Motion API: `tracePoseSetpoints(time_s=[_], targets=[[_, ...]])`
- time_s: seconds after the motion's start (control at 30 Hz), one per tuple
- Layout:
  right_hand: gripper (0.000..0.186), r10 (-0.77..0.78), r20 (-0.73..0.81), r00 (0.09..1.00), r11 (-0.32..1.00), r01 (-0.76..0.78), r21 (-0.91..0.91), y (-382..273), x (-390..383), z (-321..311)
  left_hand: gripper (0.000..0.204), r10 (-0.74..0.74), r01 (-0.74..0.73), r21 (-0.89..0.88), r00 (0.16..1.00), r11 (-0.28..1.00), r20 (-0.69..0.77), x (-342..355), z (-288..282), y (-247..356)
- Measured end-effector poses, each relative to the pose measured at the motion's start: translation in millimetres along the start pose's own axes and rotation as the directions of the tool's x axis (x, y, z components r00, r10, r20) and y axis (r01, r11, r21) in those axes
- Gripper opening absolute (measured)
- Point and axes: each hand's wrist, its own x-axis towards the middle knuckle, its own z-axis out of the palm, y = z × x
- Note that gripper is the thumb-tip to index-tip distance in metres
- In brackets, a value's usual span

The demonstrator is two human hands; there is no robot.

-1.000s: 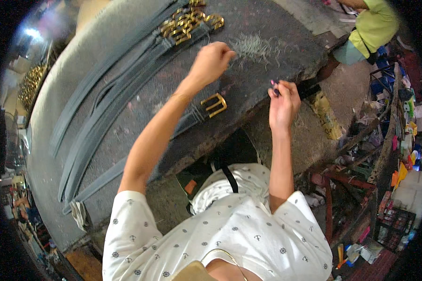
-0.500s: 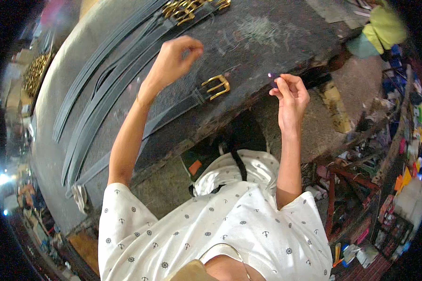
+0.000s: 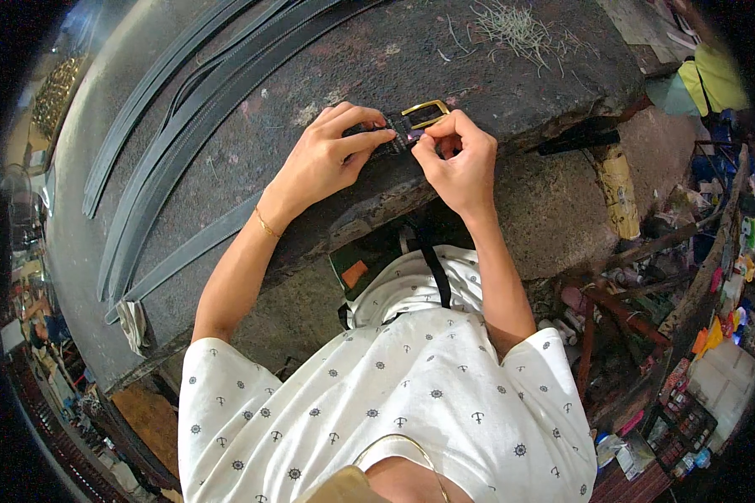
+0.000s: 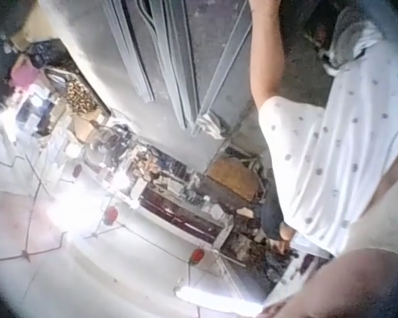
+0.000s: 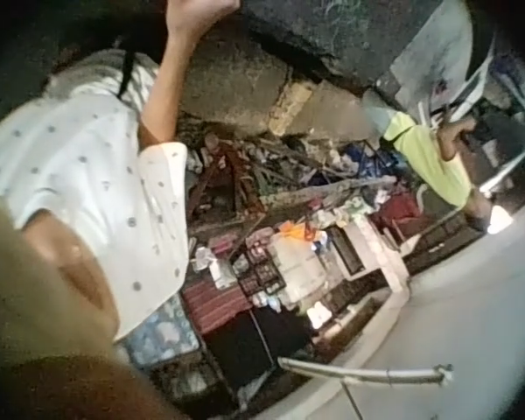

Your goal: Applying finish to leather belts and cleaning the buckles.

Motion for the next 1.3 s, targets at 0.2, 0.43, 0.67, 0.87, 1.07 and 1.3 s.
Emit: tracePoseSetpoints(time_s=[0.2,0.43,0.67,0.87,1.07,1.3], targets=[[0.012,-0.013,-0.024,1.000,0.999,0.012,-0.031,-1.0,1.5,0.1,0.035,0.007,-0.007,0.008,1.000,1.000,-0.002,-0.1,1.6,-1.0],[0.011,-0.018,-0.014,1.000,0.999,0.018,-0.037,-1.8,-0.2,3.0,0.034,0.005,-0.005,0.010,1.000,1.000,-0.011,-2.0,2.5,-2.0],[0.011,-0.039,-0.017,0.999,0.996,0.037,-0.077,-2.5,-0.6,2.3,0.033,0.007,-0.007,0.008,1.000,1.000,-0.006,-0.7,2.6,-1.5],[0.011,-0.050,-0.024,0.998,0.995,0.048,-0.089,2.8,-0.4,1.7,0.032,0.000,0.000,0.026,1.000,1.000,0.008,3.1,2.3,1.5],[0.011,-0.007,-0.066,0.998,1.000,0.008,0.021,0.8,2.0,1.8,0.035,0.020,-0.020,0.074,1.000,0.997,0.004,8.2,2.5,3.8],[0.010,-0.033,-0.026,0.999,0.998,0.031,-0.056,5.8,1.1,3.0,0.035,0.038,-0.040,0.108,0.999,0.993,0.024,6.3,4.4,4.6]])
